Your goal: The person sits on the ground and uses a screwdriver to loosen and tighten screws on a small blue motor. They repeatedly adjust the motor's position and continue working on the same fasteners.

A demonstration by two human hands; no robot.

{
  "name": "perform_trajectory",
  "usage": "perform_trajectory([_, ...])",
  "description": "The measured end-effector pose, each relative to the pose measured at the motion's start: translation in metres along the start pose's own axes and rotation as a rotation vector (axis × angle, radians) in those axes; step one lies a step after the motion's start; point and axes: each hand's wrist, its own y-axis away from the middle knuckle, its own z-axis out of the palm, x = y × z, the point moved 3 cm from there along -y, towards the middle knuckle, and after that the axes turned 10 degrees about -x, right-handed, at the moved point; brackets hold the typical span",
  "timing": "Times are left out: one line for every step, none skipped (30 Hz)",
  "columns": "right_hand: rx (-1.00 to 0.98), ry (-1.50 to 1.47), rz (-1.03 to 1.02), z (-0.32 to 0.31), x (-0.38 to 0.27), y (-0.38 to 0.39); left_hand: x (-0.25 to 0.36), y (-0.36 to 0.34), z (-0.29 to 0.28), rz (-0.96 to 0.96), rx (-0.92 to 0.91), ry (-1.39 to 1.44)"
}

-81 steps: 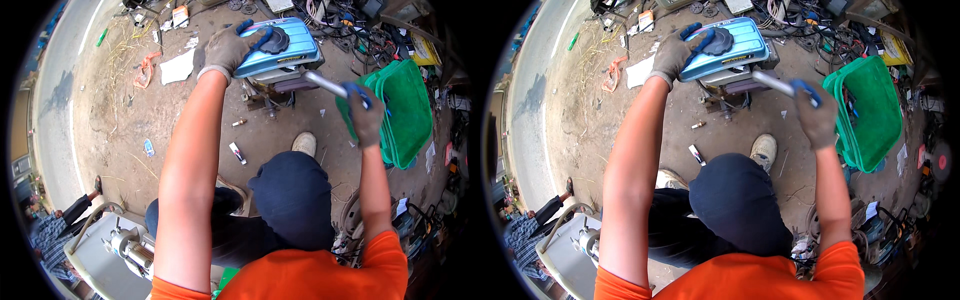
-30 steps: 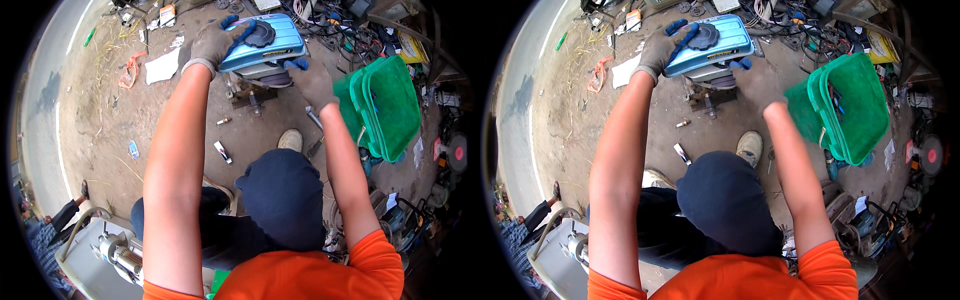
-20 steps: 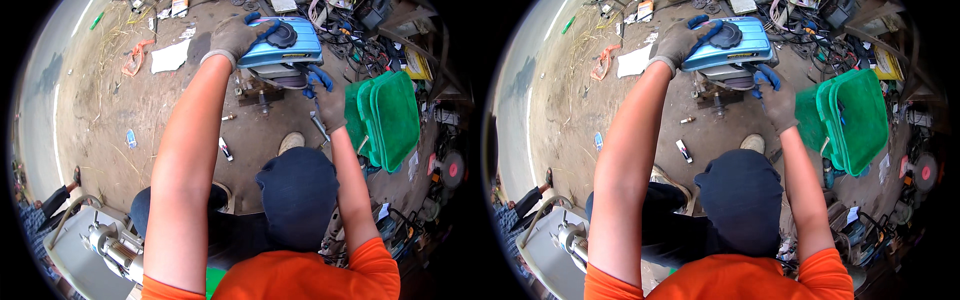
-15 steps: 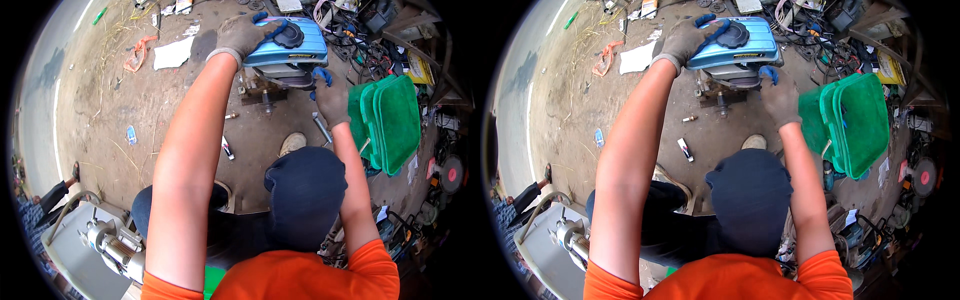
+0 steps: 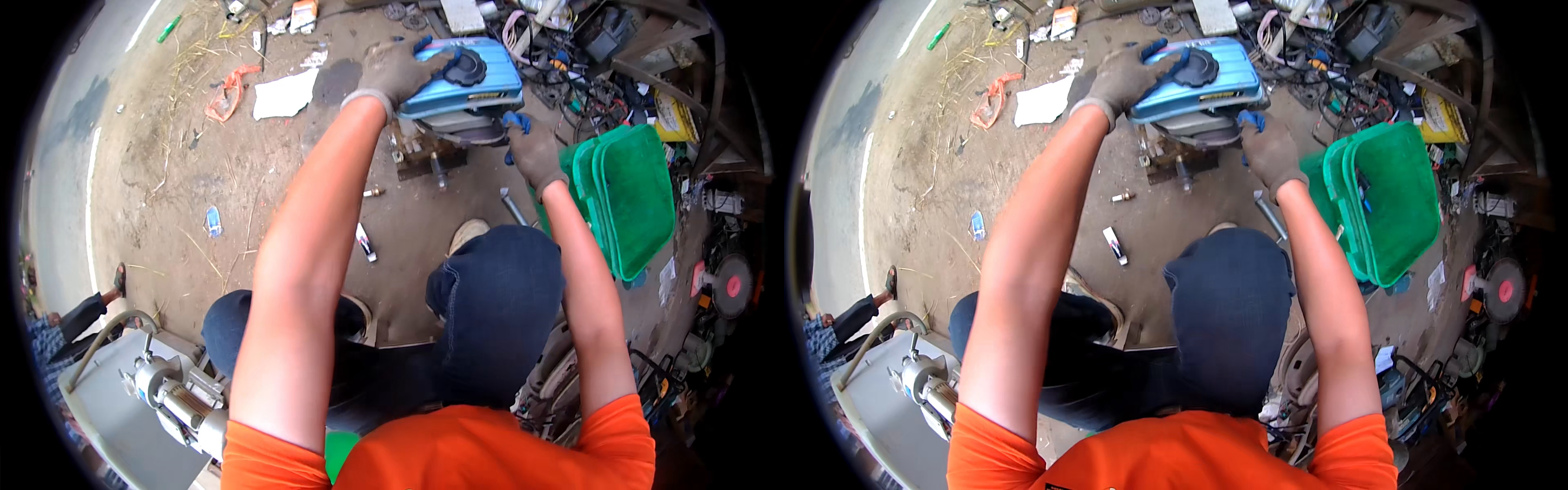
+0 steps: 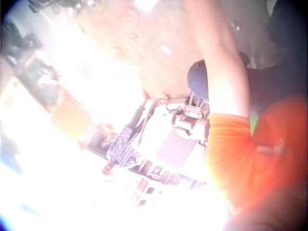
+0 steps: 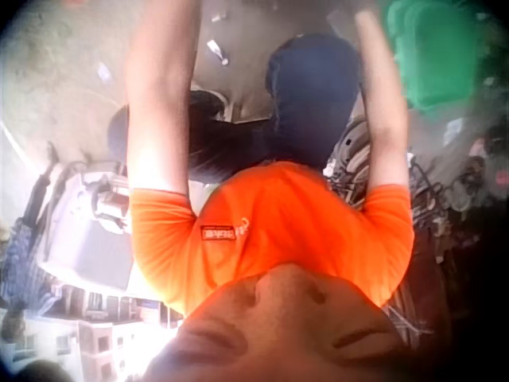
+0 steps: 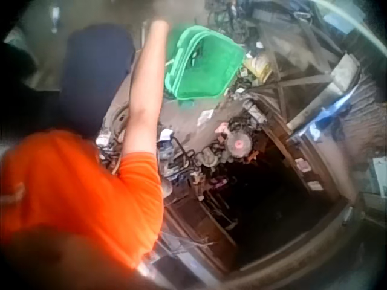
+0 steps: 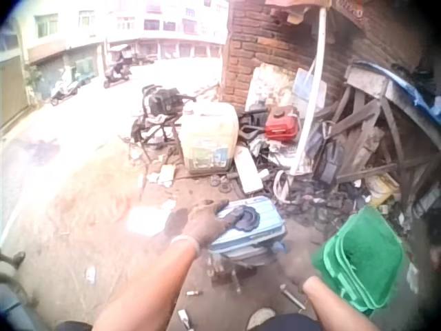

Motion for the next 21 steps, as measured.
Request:
perform_trajectory([0.005,0.117,-0.027,-0.009,0.001,-0.007,-0.005,0.001,0.002,0.06,0.107,-0.038])
perform_trajectory([-0.062,0.215,0.011,-0.019,-0.007,-0.002,-0.012,0.01,0.006,-0.038,0.178,0.141])
perform_trajectory([-0.017,0.252,-0.073,-0.032,-0.023,0.003,-0.023,0.023,0.009,-0.067,0.276,0.448])
perform_trajectory([0.028,0.285,-0.156,-0.047,-0.046,0.011,-0.039,0.039,0.011,-0.094,0.37,0.752])
perform_trajectory([0.074,0.321,-0.237,-0.057,-0.063,0.017,-0.059,0.059,0.018,-0.262,0.319,0.795])
perform_trajectory([0.1,0.366,-0.351,-0.061,-0.073,0.014,-0.078,0.079,0.034,-0.432,0.264,0.84])
perform_trajectory([0.117,0.406,-0.476,-0.06,-0.086,0.005,-0.104,0.096,0.064,-0.544,0.213,0.647])
perform_trajectory([0.131,0.445,-0.606,-0.058,-0.1,-0.002,-0.132,0.112,0.096,-0.655,0.161,0.454])
perform_trajectory([0.117,0.495,-0.68,-0.047,-0.11,-0.01,-0.151,0.129,0.121,-0.704,-0.148,0.295])
perform_trajectory([0.111,0.553,-0.755,-0.036,-0.126,-0.017,-0.159,0.144,0.143,-0.777,-0.247,0.324])
perform_trajectory([0.109,0.617,-0.823,-0.025,-0.139,-0.022,-0.16,0.148,0.159,-0.782,-0.309,0.341])
perform_trajectory([0.085,0.582,-0.823,-0.014,-0.147,-0.029,-0.159,0.149,0.171,-0.785,-0.376,0.358])
perform_trajectory([0.122,0.651,-0.822,-0.002,-0.146,-0.038,-0.152,0.147,0.179,-0.777,-0.322,0.399])
perform_trajectory([0.156,0.722,-0.816,0.012,-0.138,-0.049,-0.142,0.144,0.185,-0.769,-0.273,0.441])
perform_trajectory([0.188,0.792,-0.811,0.021,-0.132,-0.056,-0.134,0.139,0.189,-0.762,-0.222,0.482])
perform_trajectory([0.184,0.7,-0.801,0.023,-0.131,-0.056,-0.127,0.134,0.179,-0.775,-0.261,0.451])
perform_trajectory([0.185,0.668,-0.822,0.026,-0.134,-0.055,-0.129,0.13,0.178,-0.775,-0.262,0.423])
perform_trajectory([0.185,0.636,-0.844,0.028,-0.136,-0.056,-0.131,0.125,0.177,-0.775,-0.263,0.394])
perform_trajectory([0.186,0.61,-0.851,0.028,-0.133,-0.056,-0.131,0.124,0.18,-0.767,-0.278,0.369])
perform_trajectory([0.2,0.614,-0.859,0.028,-0.131,-0.059,-0.127,0.129,0.181,-0.746,-0.267,0.355])
perform_trajectory([0.193,0.607,-0.848,0.028,-0.13,-0.06,-0.12,0.144,0.182,-0.725,-0.255,0.341])
